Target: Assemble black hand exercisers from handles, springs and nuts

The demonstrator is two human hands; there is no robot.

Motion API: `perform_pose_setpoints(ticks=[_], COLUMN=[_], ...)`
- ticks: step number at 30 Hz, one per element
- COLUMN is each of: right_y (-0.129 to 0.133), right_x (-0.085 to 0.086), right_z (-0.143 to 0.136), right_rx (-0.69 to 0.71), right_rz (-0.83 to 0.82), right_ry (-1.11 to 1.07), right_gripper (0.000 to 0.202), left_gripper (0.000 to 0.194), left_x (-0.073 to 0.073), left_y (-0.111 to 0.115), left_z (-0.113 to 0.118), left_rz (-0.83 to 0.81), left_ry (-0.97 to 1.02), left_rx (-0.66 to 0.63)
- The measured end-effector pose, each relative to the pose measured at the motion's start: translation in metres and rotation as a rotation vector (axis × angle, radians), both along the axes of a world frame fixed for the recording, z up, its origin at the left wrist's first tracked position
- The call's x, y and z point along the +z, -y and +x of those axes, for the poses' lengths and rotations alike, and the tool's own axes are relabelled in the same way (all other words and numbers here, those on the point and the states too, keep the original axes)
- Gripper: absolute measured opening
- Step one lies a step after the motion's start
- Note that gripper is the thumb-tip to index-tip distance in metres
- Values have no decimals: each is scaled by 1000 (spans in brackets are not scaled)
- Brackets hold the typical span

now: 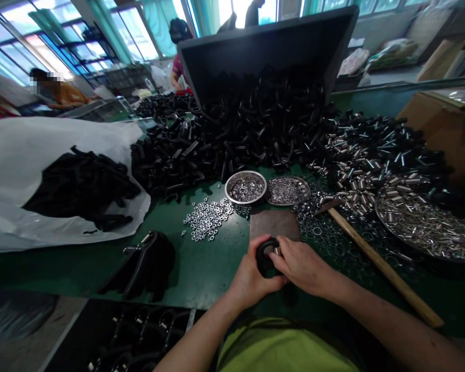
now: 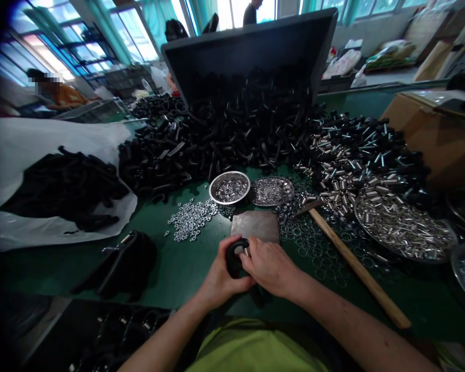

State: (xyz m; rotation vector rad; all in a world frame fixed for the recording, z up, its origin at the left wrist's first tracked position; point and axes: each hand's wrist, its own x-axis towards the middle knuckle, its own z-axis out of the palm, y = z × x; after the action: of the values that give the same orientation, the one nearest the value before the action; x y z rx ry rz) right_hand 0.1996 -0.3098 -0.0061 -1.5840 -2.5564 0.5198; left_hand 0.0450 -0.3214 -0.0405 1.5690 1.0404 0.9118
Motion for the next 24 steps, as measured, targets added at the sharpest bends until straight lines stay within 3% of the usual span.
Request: perform_pose_setpoints(ticks=[3, 6, 9, 11, 14, 18, 21, 24], right_y=[-8, -28, -60, -87, -132, -184, -204, -212], right_x=[-7, -12, -8, -3, 4, -1, -14, -27], right_z=[3, 11, 18, 18, 2, -34, -51, -55], right_rx=[-102, -53, 31, 38, -20, -80, -106, -128], right_rz=[-48, -94, -118, -69, 38, 96, 86, 69], right_ry=[-5, 84, 204, 227, 203, 206, 218, 202], right_gripper=[29, 38, 42, 36, 27, 22, 22, 30], left_gripper=[82, 83, 63, 39, 24, 21, 26, 23], left_x=[-10, -19, -19, -12, 2, 10, 6, 2], left_y=[-7, -24, -55, -85, -140, -202, -224, -227], left_z=[3, 5, 0, -7, -22, -30, -25, -18], left_rz=[-51, -74, 107, 271, 342, 244, 182, 187], left_ry=[-9, -104, -313, -518, -966, -1175, -1259, -1287], left_rx=[-43, -72, -72, 23, 184, 156, 105, 82])
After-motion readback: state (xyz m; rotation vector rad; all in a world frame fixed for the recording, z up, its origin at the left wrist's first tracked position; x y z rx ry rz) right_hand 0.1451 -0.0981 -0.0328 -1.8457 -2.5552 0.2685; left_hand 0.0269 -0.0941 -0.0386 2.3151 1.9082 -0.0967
